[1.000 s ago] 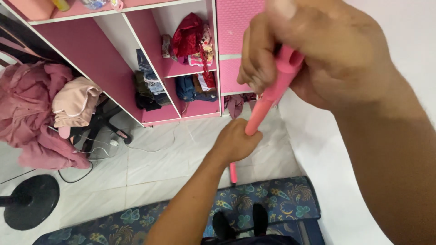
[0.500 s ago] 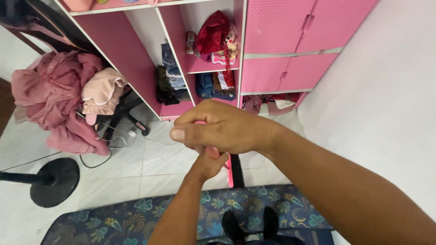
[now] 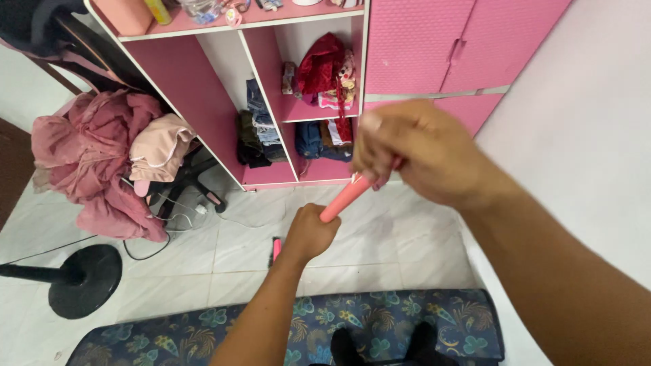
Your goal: Attempting to fix and assemble a pink broom or floor squeegee handle.
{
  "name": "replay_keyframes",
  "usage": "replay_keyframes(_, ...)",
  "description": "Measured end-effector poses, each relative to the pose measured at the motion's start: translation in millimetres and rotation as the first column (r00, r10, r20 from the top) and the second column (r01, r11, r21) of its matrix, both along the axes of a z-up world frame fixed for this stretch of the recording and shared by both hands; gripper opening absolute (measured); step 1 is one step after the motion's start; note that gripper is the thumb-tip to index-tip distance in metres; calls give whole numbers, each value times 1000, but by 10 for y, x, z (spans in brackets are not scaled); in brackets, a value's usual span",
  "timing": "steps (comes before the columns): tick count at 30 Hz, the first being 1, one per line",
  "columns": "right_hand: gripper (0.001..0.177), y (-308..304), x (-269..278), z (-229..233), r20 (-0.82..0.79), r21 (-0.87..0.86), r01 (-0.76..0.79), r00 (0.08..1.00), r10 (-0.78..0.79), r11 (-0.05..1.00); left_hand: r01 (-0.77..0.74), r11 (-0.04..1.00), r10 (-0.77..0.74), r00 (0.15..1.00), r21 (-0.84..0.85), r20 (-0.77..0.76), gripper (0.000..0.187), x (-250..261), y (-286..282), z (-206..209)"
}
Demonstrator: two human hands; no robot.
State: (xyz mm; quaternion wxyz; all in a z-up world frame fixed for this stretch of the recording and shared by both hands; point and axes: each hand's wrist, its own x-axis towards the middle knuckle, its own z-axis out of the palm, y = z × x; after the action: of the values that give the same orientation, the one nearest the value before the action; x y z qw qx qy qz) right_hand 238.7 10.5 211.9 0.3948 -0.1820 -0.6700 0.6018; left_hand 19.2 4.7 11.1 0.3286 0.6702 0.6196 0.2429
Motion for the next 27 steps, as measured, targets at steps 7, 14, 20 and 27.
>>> replay_keyframes(7,36,-176,792,1182,216,366,411,835,-506,835,43,984,-93,950,173,297,28,1644,212,559)
replay_keyframes(14,61,-302,887,1478,760,569,-74,-332,-559,819,232,972,-219,839,36,498,26,3064,410,-153)
replay_keyframes(20,25,8,1307,549,777,585,-170,-163,-608,793,312,947,-302,783,77,543,21,3013,538,-771)
replay_keyframes(27,41,-13,1492,753,951,292,134,66,-303,947,191,976,-167,965,-107,201,28,2478,437,-576)
